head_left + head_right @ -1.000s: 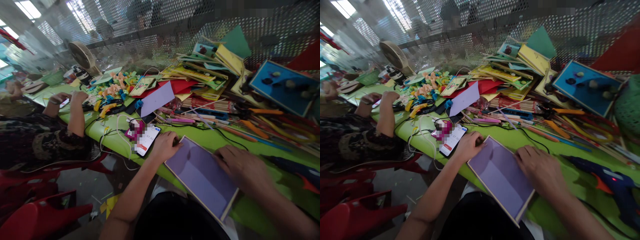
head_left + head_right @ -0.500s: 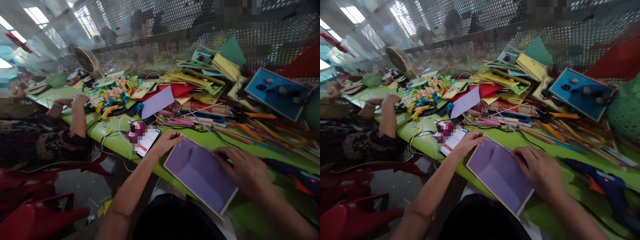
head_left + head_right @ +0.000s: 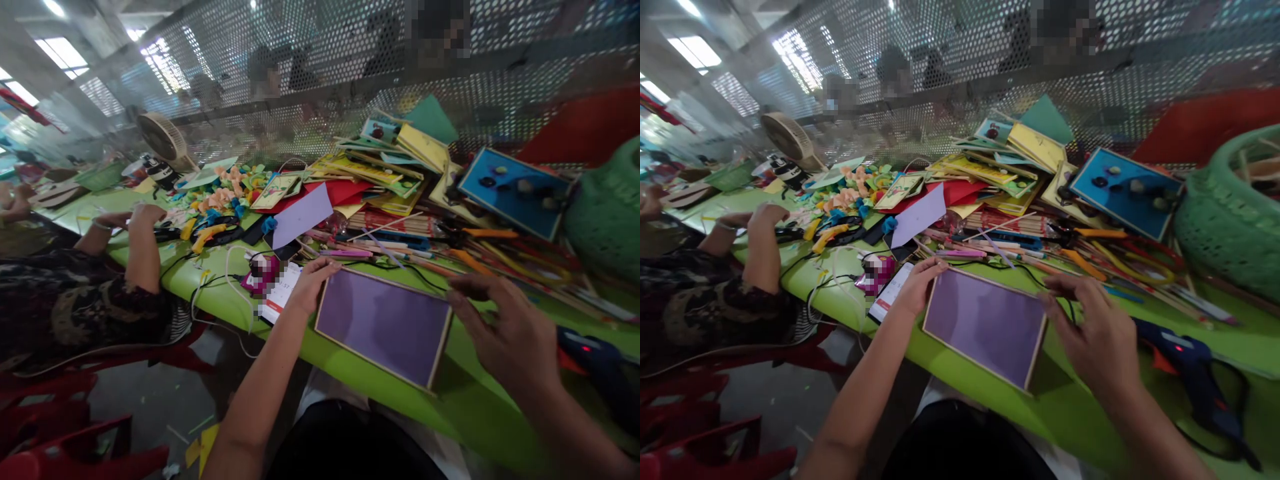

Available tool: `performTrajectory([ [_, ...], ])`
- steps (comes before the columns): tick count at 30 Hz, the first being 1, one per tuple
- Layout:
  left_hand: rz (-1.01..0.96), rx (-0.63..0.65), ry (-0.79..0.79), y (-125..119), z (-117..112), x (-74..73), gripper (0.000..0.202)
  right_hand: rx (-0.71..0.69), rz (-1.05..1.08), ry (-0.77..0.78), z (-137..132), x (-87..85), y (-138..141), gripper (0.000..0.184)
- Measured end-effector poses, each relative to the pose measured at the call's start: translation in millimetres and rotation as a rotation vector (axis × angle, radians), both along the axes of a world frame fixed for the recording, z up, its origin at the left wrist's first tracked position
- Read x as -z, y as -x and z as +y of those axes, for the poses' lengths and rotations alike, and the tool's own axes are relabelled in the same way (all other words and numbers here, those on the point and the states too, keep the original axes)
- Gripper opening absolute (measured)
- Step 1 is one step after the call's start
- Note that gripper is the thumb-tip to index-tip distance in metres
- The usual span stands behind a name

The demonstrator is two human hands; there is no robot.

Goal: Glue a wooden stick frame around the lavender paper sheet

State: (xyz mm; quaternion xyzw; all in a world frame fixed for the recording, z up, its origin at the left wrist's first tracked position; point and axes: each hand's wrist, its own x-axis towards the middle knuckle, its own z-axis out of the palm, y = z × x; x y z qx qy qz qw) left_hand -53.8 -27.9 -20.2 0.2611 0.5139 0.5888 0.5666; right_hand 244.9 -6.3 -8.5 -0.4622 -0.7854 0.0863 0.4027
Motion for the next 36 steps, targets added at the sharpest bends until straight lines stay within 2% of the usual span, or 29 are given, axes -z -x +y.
performTrajectory([
  [4,-0.021,-0.132,-0.062,5.3,-2.7,8.5,0.036,0.007,0.243,0.255,5.3,-2.4,-0.9,0.026],
  [9,0.021,-0.157,-0.076,4.7,-6.7,12.7,0.034,-0.130,0.504,0.543,14.6,5.9,3.6,0.034],
  [14,0.001,-0.159,-0.080,4.1,-7.3,12.3,0.034,-0.192,0.646,0.735,15.2,7.5,8.6,0.035],
  [17,-0.018,-0.145,-0.075,3.5,-7.7,11.7,0.034,-0.193,0.690,0.774,13.7,5.9,10.2,0.036],
  [25,-0.020,-0.090,-0.071,2.8,-9.5,13.7,0.036,-0.128,0.685,0.758,13.1,6.0,9.0,0.038],
  [31,-0.152,-0.203,-0.037,-0.4,-7.9,18.7,0.047,-0.068,0.737,0.808,15.2,7.5,6.4,0.041],
  [36,-0.088,-0.201,-0.101,0.5,-9.1,21.2,0.039,-0.025,0.712,0.847,16.7,9.0,5.1,0.048],
])
